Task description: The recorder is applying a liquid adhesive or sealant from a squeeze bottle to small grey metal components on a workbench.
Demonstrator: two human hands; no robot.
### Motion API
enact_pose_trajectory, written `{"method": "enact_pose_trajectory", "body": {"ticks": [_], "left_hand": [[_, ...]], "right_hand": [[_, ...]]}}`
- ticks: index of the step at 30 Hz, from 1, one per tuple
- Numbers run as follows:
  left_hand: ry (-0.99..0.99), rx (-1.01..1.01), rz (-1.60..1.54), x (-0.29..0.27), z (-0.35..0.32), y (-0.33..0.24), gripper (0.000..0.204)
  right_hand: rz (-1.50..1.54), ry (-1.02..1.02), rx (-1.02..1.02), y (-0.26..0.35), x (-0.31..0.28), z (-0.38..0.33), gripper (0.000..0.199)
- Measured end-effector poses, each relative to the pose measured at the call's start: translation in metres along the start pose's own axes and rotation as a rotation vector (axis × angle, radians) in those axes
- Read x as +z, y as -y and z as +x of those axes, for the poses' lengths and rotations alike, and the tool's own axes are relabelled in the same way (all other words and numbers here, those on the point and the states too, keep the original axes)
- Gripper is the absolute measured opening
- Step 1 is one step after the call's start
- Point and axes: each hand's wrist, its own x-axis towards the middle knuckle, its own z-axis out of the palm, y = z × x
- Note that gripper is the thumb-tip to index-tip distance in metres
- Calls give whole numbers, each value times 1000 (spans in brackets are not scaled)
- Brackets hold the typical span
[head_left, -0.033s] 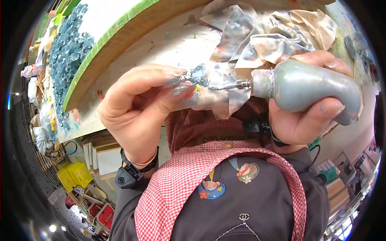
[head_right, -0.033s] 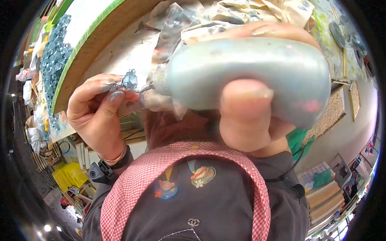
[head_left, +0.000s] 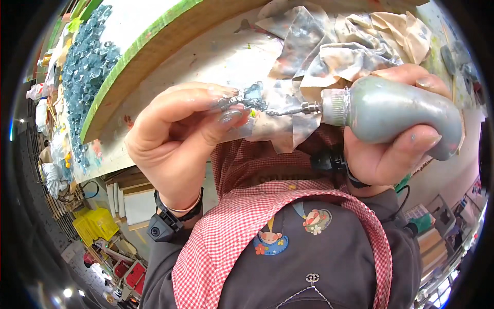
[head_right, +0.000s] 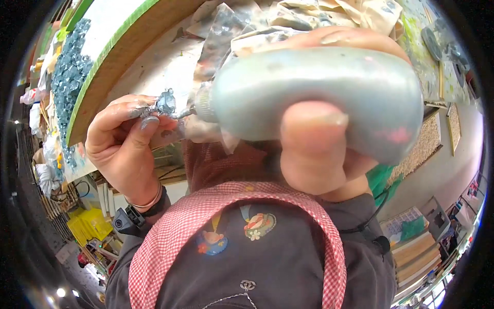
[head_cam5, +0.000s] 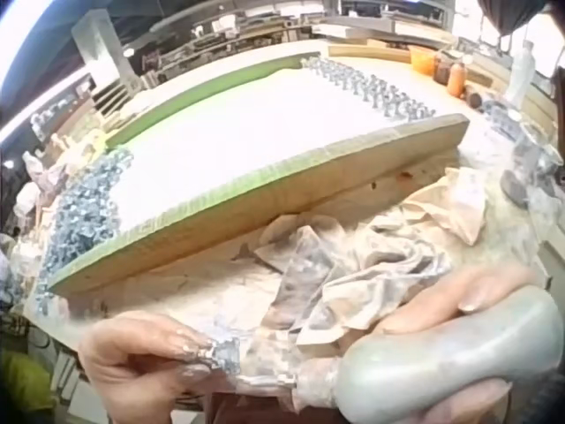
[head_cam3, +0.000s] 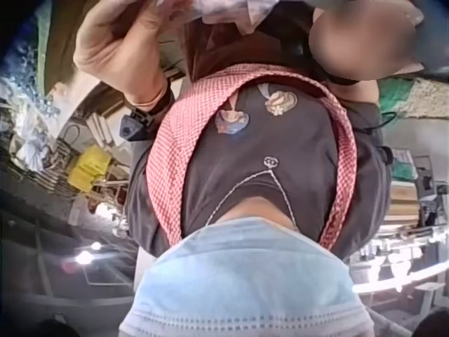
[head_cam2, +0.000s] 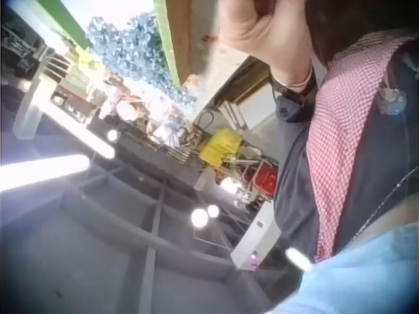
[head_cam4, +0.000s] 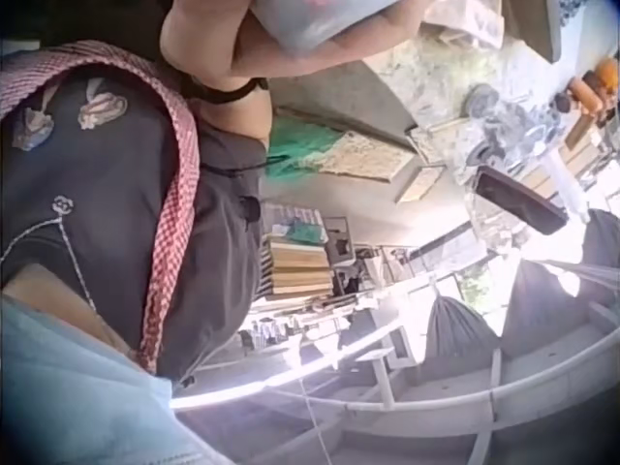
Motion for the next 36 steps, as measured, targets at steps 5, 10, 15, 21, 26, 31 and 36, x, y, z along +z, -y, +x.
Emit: {"method": "enact_pose_trajectory", "body": {"ticks": [5,10,15,21,26,31,36], "left_hand": [[27,5,41,-3,0,0,23],[85,26,117,-7,1,-1,24],[42,2,75,-3,0,-3,24],[-18,-3,79,0,3,-2,16],[-68,2,-57,-1,1,-4,19],[-22,-90,-75,-5,-1,-9,19],[-4,-64,-80,-1,3,-10,14]], "right_hand": [[-38,52,102,4,3,3,47],[2,-146,-93,-5,10,3,47],[238,-209,-17,-6,10,-3,50],[-121,-21,-21,-7,-4,0,51],[38,-52,-145,-9,-5,-2,51],[-202,-115,-118,-7,-3,-5,51],[-190,-130,-156,-8,-2,-3,50]]}}
